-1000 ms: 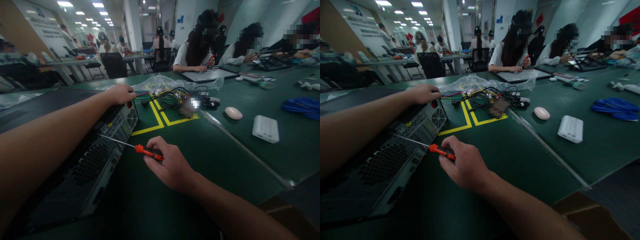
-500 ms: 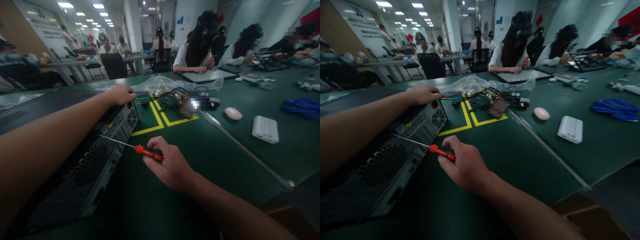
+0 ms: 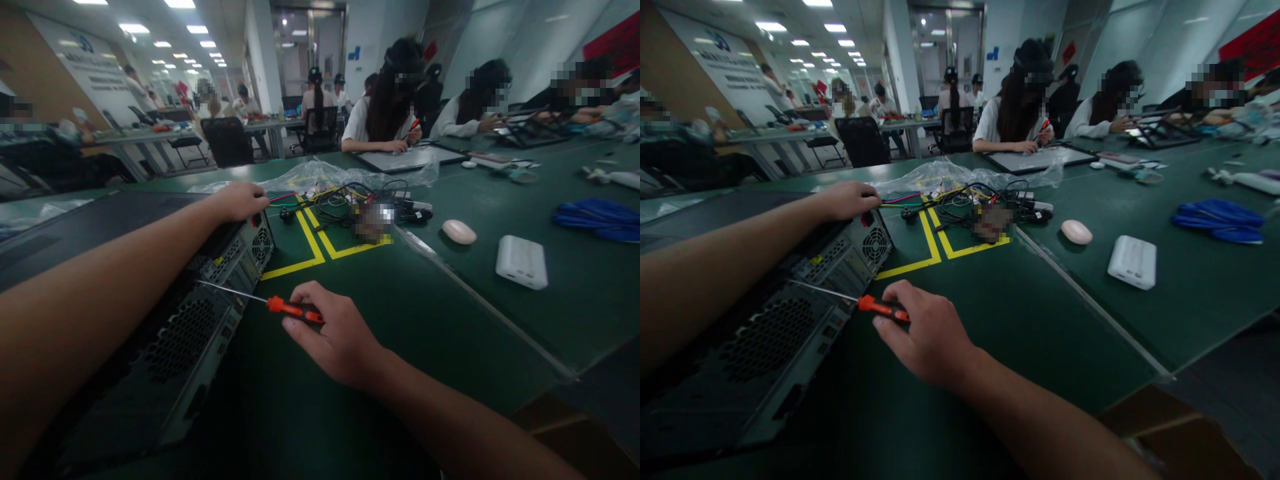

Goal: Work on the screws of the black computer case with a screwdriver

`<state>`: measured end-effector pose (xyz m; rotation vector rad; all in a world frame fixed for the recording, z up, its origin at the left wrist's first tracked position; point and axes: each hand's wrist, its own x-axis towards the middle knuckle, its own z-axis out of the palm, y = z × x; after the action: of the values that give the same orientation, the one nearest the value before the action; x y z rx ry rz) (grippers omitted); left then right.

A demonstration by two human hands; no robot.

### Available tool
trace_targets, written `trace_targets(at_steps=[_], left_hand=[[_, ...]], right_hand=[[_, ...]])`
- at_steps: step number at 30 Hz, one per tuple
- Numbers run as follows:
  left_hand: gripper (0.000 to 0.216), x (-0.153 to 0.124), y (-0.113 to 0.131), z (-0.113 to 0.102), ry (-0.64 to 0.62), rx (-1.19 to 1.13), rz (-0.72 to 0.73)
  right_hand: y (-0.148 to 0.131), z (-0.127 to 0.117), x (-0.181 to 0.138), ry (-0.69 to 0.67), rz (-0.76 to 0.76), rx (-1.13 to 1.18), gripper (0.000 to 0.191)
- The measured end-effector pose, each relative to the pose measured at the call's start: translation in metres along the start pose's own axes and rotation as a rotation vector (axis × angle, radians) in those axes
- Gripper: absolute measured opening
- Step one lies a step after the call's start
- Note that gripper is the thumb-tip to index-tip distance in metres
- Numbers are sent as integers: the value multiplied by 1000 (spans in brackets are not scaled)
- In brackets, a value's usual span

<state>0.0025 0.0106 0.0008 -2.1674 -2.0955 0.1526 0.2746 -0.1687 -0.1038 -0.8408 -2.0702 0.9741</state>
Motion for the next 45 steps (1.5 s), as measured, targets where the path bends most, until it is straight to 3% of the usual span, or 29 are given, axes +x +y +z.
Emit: trace_targets(at_steps=[13,17,24,45], left_hand=[[70,2,-1,4,47,8,22],[70,4,-1,6,52,-22,15],[68,10,-10,11,62,-26,10],[66,11,-14,20,97,-80,-17]], right_hand=[[2,6,1,3,39,20,19],[3,9,0,2,61,-15,32],[2,9,0,-3,59,-23,14],[10,13,3,-30,49,-57,17]])
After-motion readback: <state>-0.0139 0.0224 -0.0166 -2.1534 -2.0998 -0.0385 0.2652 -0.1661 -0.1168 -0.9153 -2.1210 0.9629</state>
